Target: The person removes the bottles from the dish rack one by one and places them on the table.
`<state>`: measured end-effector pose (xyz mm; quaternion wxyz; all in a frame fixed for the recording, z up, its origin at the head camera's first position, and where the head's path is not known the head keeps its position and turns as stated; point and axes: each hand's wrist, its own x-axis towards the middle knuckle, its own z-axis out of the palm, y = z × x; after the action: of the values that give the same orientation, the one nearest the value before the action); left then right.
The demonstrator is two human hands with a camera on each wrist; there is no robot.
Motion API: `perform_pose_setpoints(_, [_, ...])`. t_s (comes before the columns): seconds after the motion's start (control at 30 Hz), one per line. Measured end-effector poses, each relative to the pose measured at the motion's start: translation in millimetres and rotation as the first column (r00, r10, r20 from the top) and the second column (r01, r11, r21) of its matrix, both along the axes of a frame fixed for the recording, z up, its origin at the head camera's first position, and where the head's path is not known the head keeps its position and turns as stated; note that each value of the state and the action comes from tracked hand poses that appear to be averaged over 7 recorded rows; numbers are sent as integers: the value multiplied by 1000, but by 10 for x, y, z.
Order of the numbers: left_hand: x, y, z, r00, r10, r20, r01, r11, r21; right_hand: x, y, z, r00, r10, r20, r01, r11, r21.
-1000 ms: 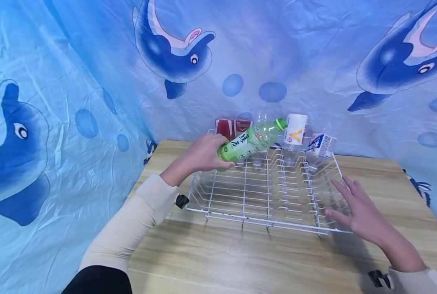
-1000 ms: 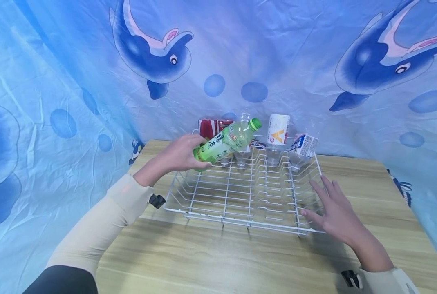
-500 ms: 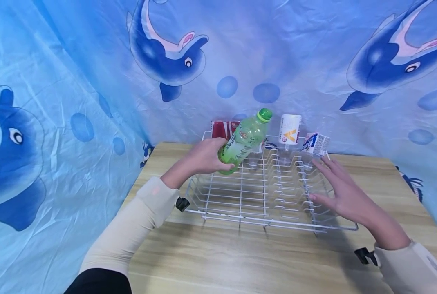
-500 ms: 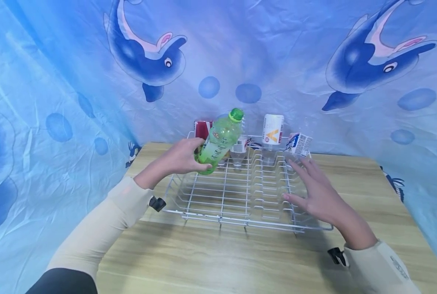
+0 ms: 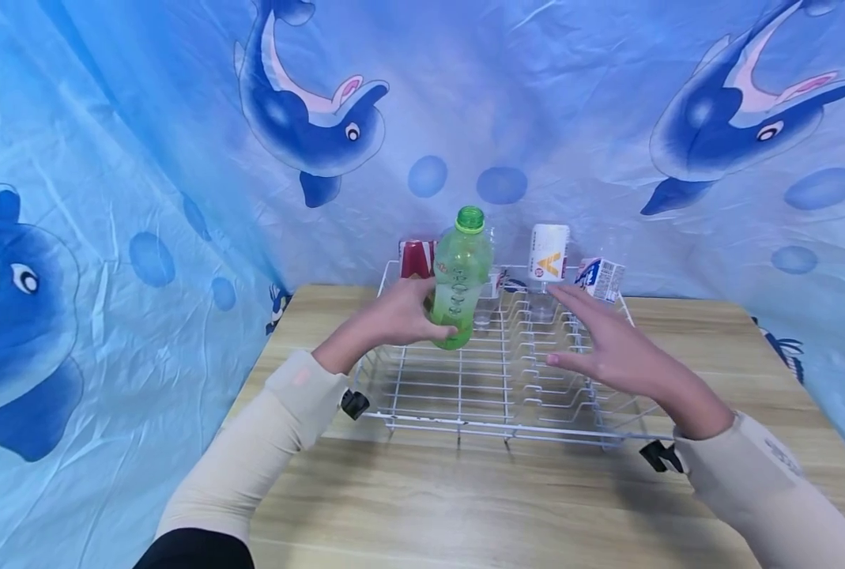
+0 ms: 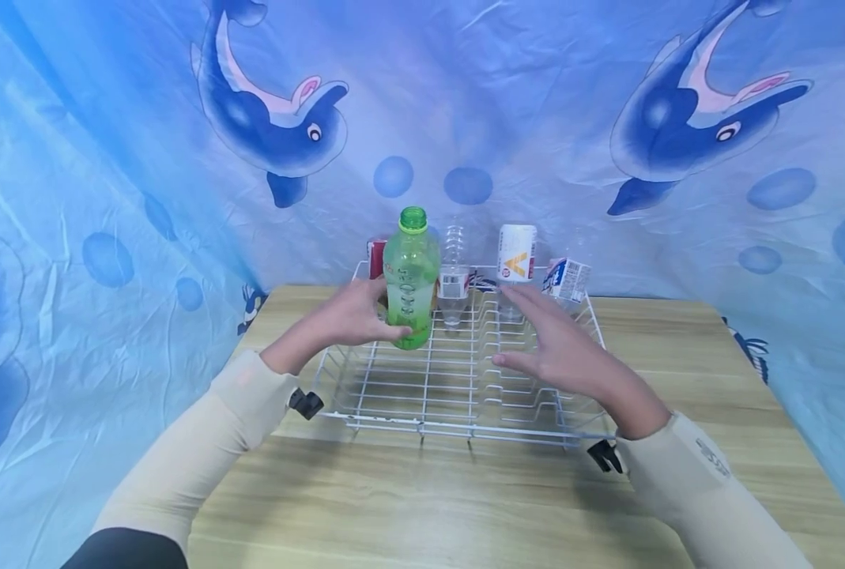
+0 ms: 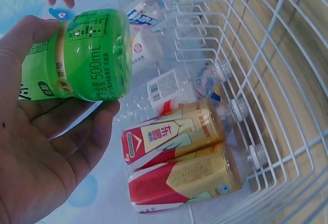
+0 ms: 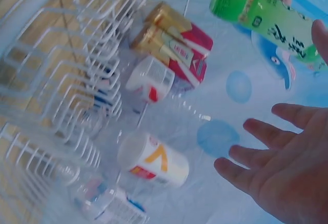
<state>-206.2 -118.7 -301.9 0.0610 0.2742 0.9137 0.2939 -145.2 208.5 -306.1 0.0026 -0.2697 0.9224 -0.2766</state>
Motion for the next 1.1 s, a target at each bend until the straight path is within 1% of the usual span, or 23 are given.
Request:
perform_pose_setpoints(0.1, [14, 34, -7, 1000, -24, -2, 24, 1000, 4, -50, -106, -8, 1000, 18, 1, -18, 1000, -10])
perform_pose_setpoints(0.23, [33, 42, -37, 997, -59, 46, 57, 998, 37, -137, -271, -63, 999, 53, 11, -53, 997, -49])
perform_pose_setpoints(0.37, [50, 51, -61, 992, -94, 82, 88, 994, 69, -196, -422, -133, 995, 79, 59, -73, 992, -99])
perform_pose_setpoints(0.47, [58, 74, -69, 987, -129, 99, 120, 989, 86, -212, -517, -178, 994, 79, 76, -70, 991, -111])
perform_pose_setpoints(0.53, [59, 96, -69, 982, -152, 117, 141, 985, 98, -213, -573, -197, 994, 75, 74, -67, 991, -114])
perform_pose_setpoints(0.6, [57, 118, -65, 978, -168, 124, 156, 982, 106, -212, -624, -207, 996, 71, 54, -64, 991, -120])
perform_pose_setpoints(0.8, [50, 169, -56, 977, -182, 109, 172, 981, 94, -213, -716, -248, 999, 39, -6, -40, 990, -137])
perform_pose_setpoints(0.9, [48, 184, -55, 974, -197, 109, 187, 978, 95, -221, -737, -269, 999, 27, -17, -29, 987, -159])
perform_pose_setpoints(1.0, [50, 196, -59, 969, -214, 124, 201, 973, 109, -218, -755, -280, 1000, 15, -13, -17, 983, -183])
perform_pose_setpoints(1.1, [55, 210, -66, 966, -221, 133, 207, 972, 109, -201, -772, -283, 1000, 0, 16, 3, 980, -198])
